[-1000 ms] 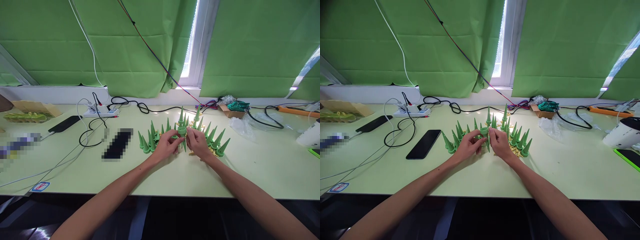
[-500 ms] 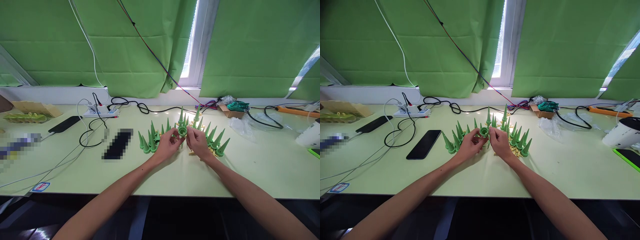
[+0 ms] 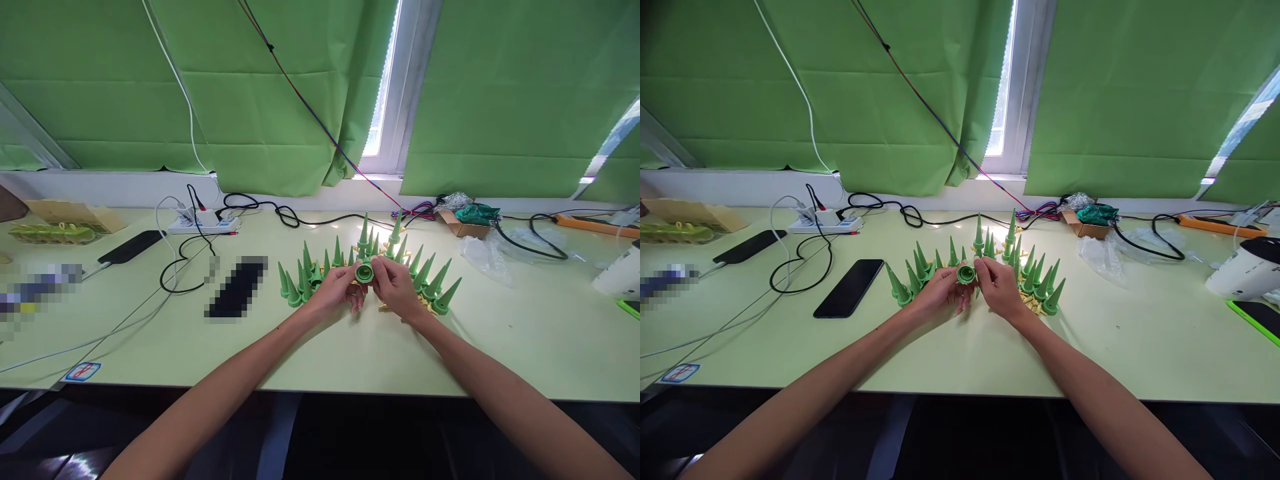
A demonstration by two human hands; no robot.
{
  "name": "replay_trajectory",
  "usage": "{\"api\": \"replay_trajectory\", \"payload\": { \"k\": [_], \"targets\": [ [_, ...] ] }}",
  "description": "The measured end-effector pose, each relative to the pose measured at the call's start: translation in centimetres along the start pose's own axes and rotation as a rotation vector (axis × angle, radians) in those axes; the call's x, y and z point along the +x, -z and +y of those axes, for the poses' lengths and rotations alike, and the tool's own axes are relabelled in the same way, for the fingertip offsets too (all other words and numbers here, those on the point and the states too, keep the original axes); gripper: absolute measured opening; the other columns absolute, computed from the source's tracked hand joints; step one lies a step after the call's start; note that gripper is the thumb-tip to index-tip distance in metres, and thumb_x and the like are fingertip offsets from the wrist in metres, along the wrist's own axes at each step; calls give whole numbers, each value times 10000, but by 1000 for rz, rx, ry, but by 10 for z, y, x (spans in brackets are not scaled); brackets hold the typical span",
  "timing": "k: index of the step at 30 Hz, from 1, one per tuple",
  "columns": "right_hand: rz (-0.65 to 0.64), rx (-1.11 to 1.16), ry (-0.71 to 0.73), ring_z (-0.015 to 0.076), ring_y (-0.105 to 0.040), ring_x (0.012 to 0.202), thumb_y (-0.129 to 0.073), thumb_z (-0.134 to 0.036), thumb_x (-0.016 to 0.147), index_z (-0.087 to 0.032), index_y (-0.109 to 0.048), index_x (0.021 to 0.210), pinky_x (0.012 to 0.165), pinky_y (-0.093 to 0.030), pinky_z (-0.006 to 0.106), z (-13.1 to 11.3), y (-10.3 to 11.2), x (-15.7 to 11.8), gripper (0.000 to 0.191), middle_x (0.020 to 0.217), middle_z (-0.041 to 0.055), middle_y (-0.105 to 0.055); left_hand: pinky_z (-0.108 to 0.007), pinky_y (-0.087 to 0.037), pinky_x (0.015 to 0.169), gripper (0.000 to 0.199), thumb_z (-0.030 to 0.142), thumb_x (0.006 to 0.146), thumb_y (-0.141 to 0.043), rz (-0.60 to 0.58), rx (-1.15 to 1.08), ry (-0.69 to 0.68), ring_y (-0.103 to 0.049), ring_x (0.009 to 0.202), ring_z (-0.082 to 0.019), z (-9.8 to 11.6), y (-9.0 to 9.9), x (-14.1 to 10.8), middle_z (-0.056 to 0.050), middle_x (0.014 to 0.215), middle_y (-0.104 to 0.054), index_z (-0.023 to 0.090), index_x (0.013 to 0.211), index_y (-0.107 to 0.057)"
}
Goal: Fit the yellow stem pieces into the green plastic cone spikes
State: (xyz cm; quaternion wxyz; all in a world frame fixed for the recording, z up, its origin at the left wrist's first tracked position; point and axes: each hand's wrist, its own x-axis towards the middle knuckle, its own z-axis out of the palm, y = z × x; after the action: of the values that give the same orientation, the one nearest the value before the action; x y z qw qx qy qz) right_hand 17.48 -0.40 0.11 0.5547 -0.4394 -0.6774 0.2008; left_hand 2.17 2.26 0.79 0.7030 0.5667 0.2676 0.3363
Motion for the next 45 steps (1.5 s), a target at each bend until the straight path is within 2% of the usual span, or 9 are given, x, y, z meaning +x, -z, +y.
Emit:
{"api": "replay_trajectory", "payload": {
  "k": [6, 14, 25, 29, 34, 41, 45],
  "targets": [
    [-16, -8, 20, 108, -341, 470, -386, -467, 990, -225, -338, 648, 479, -274, 268, 6, -1, -1, 422, 490, -47, -367, -211, -427, 390, 473, 576, 854, -582, -56, -5, -13, -562, 480, -107, -1, 3, -1, -19, 627, -549, 116, 745, -562],
    [-57, 25, -22, 101, -307, 466, -385, -492, 987, -220, -329, 647, 476, -248, 273, 9, 1, -1, 439, 504, -54, -308, -209, -408, 403, 420, 552, 863, -587, -44, 50, -78, -521, 448, -92, -4, 6, -2, 6, 571, -539, 144, 775, -542],
    [-64, -81, -30, 94, -300, 482, -395, -447, 985, -204, -320, 601, 497, -247, 272, 5, 1, 1, 460, 496, -50, -307, -217, -379, 407, 369, 513, 874, -579, 69, 395, -217, -496, 389, -92, 9, 2, -11, 37, 488, -516, 173, 754, -501],
    [-64, -140, -21, 96, -290, 490, -391, -418, 984, -200, -306, 586, 507, -237, 279, 6, 1, 2, 462, 492, -49, -296, -208, -372, 410, 313, 476, 866, -595, 135, 477, -261, -500, 424, -82, 6, 1, -12, 45, 558, -495, 178, 801, -522],
    [-58, -177, -23, 96, -262, 489, -391, -390, 980, -200, -266, 565, 504, -214, 286, 7, 0, 2, 474, 491, -47, -274, -202, -383, 441, 310, 426, 855, -616, 180, 563, -382, -515, 477, -51, 4, 2, -12, 24, 743, -489, 169, 730, -495],
    [-1, -139, -7, 104, -300, 525, -393, -394, 980, -201, -313, 586, 538, -272, 267, 7, -3, 2, 446, 521, -45, -283, -213, -405, 443, 300, 481, 885, -572, 218, 508, -311, -524, 475, -91, 2, -5, -9, 34, 606, -513, 182, 864, -555],
    [-52, -150, -6, 102, -282, 523, -390, -411, 983, -199, -342, 608, 511, -247, 264, 4, -3, 2, 434, 531, -45, -310, -219, -422, 459, 388, 532, 929, -472, 247, 430, -320, -512, 457, -94, -1, -5, -7, 33, 534, -497, 183, 762, -513]
  ]
}}
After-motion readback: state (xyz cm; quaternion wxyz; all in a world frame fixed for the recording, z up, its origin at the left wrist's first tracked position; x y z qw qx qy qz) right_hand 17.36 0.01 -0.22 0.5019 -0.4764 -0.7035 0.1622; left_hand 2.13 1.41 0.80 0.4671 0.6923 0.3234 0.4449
